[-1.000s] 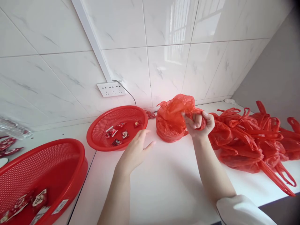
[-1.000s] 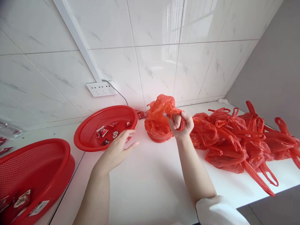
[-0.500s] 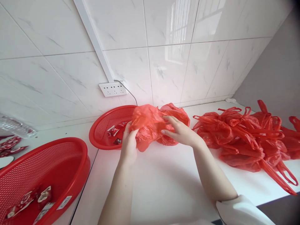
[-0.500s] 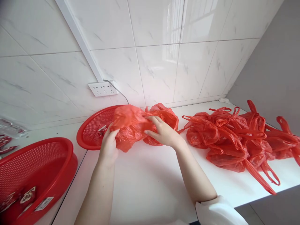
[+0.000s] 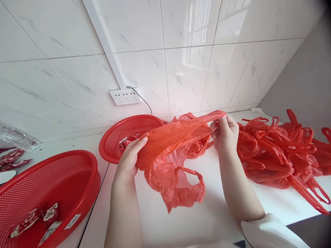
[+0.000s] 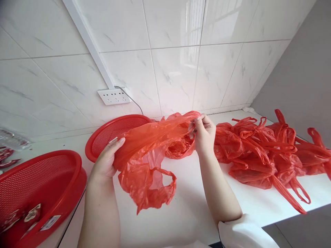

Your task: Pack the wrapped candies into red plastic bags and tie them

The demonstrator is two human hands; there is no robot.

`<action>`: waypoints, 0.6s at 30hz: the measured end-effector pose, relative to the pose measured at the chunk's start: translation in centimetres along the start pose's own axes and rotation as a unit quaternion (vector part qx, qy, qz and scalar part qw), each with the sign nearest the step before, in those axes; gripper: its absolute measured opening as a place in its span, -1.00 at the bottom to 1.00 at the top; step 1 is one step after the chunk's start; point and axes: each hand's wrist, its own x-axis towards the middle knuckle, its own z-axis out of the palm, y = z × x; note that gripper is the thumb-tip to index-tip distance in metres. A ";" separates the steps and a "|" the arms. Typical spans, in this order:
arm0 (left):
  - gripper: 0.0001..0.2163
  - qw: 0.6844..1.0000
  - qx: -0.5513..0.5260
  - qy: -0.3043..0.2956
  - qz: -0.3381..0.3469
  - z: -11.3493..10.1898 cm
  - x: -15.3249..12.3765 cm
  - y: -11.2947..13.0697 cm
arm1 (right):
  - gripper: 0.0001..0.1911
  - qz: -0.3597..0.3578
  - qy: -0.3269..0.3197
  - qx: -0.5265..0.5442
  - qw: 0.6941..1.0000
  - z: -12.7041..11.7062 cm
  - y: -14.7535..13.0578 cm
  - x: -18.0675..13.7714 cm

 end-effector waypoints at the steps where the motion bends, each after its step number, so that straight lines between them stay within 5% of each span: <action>1: -0.60 1.000 0.014 0.004 -0.001 -0.1 0.1 0.0 | -0.62 0.004 0.001 -0.004 1.000 -0.1 0.0 0.1; 4: -0.58 0.993 0.107 0.053 0.024 -0.1 0.4 0.1 | -0.60 0.011 -0.001 -0.005 1.000 -0.3 -0.3 0.1; 8: -0.64 0.930 0.272 0.175 0.175 1.4 -1.1 0.8 | -0.59 0.060 -0.070 -0.023 0.995 -0.1 -1.2 -0.5; 13: -0.78 0.930 0.293 -0.040 0.220 5.6 -4.9 0.3 | -0.61 0.130 -0.252 -0.062 0.957 1.5 -2.6 -2.2; 18: -0.67 0.915 0.375 -0.059 0.136 8.1 -3.8 -2.1 | -0.63 0.141 -0.351 -0.050 0.924 2.2 -3.8 -3.8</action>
